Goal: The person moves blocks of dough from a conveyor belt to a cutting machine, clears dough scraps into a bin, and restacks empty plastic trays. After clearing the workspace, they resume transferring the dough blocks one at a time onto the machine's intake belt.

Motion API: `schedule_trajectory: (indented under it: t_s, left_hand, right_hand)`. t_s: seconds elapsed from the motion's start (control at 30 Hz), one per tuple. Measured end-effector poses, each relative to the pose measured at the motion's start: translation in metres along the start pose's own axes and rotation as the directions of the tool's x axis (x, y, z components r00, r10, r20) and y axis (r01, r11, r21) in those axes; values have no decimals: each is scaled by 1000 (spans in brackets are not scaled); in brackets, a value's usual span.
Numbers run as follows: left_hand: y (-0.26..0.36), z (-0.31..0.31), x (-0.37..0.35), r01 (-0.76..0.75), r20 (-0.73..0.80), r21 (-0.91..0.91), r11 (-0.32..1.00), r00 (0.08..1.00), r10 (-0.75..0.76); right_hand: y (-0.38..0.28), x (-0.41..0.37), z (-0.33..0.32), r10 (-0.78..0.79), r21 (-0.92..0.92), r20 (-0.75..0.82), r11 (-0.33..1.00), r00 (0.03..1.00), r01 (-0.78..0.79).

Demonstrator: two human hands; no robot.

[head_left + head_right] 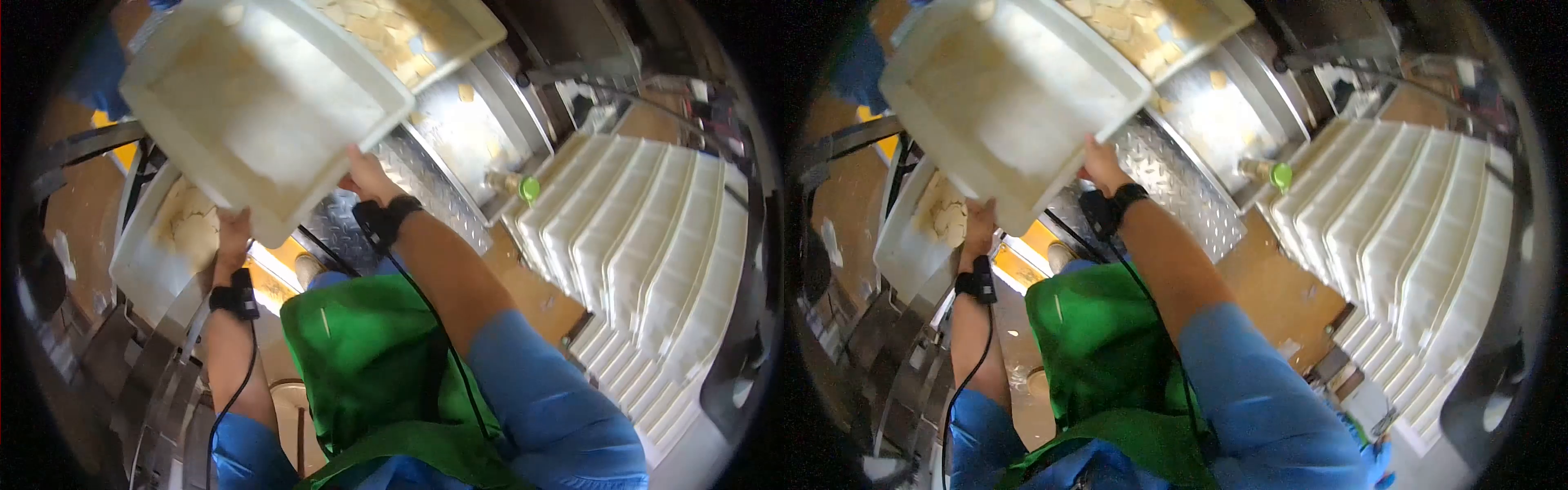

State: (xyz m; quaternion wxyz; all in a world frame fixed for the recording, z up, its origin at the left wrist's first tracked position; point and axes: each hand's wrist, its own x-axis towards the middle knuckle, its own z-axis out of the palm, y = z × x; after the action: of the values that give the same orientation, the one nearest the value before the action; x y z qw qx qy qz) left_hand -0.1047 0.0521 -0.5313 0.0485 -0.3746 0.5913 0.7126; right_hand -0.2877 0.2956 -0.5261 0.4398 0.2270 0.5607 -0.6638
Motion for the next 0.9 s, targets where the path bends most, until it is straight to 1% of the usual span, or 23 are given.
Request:
schedule_trajectory:
  t_s: [0.07,0.1,0.17,0.2,0.27,0.3,0.33,0.4,0.43,0.47,0.5,0.53,0.57,0.6,0.63,0.67,0.7,0.73,0.77,0.8,0.83,0.87,0.9]
  left_hand:
    - [4,-2,-3,-36,61,-44,998,997,39]
    - [17,12,-15,-34,3,-118,992,999,35]
    - [15,14,-14,-53,11,-89,995,998,55]
    - [14,10,-13,-80,6,-61,995,997,81]
    - [10,11,-8,-61,-20,-42,997,998,60]
    - [8,9,-7,-40,-43,-28,999,998,38]
    - [6,7,-6,-37,-56,-18,999,998,36]
    - [-14,7,9,-168,-78,100,981,981,176]
    - [-53,-14,32,-239,-91,125,963,964,251]
    - [-52,-19,31,-239,-103,130,962,962,252]
    - [-48,-17,29,-195,-116,228,954,967,225]
    - [-44,-12,28,-150,-131,321,935,971,201]
    - [-18,5,13,-125,-181,243,962,969,171]
    - [-13,13,10,-127,-186,246,961,967,175]
    - [-11,17,6,-176,-163,175,969,965,204]
    - [-9,14,3,-221,-145,106,970,961,235]
    - [-10,8,7,-39,-199,371,928,973,121]
    - [-52,-21,30,-92,-74,476,874,987,144]
    - [-66,-26,39,-97,-48,518,850,989,143]
    - [-75,-32,42,-104,-26,556,825,989,143]
    - [-78,-33,38,-105,-32,562,820,989,148]
    - [-78,-26,33,-141,-6,640,756,982,188]
    - [-82,-23,29,-174,18,707,685,973,228]
  right_hand:
    - [8,7,-2,-65,-35,-40,997,997,63]
    - [7,3,-2,-66,-29,-56,997,996,65]
    - [3,-1,3,-103,-84,-152,992,983,91]
    - [1,-3,3,-99,-82,-149,993,984,88]
    - [-4,-7,-3,-105,-136,-138,987,985,86]
    - [-4,-6,-3,-125,-41,-99,992,987,122]
    - [-4,-8,-6,-119,-22,-79,993,990,118]
    - [-11,-12,-9,0,-94,-42,996,999,-4]
    - [-15,-8,-11,1,-99,-27,995,1000,-4]
    - [-13,-3,-14,77,-88,0,993,997,-77]
    - [-15,-1,-15,149,-78,24,986,988,-147]
    - [-15,-1,-15,147,-81,34,986,989,-144]
    - [-15,-4,-12,102,-38,26,994,994,-101]
    - [-14,-5,-12,60,8,13,998,998,-60]
    - [-7,5,-19,117,-27,21,993,993,-116]
    - [-9,2,-16,123,-26,32,992,992,-122]
    - [-13,-1,-13,141,-52,2,989,990,-141]
    - [-14,-5,-10,161,-75,-30,984,987,-163]
    - [-13,-2,-12,123,-166,-25,978,992,-125]
    - [-14,-3,-9,124,-166,-15,978,992,-125]
    - [-17,-5,-3,136,-218,-80,964,987,-151]
    - [-23,-8,1,139,-266,-146,948,979,-175]
    - [-31,-21,8,128,-241,-162,956,978,-165]
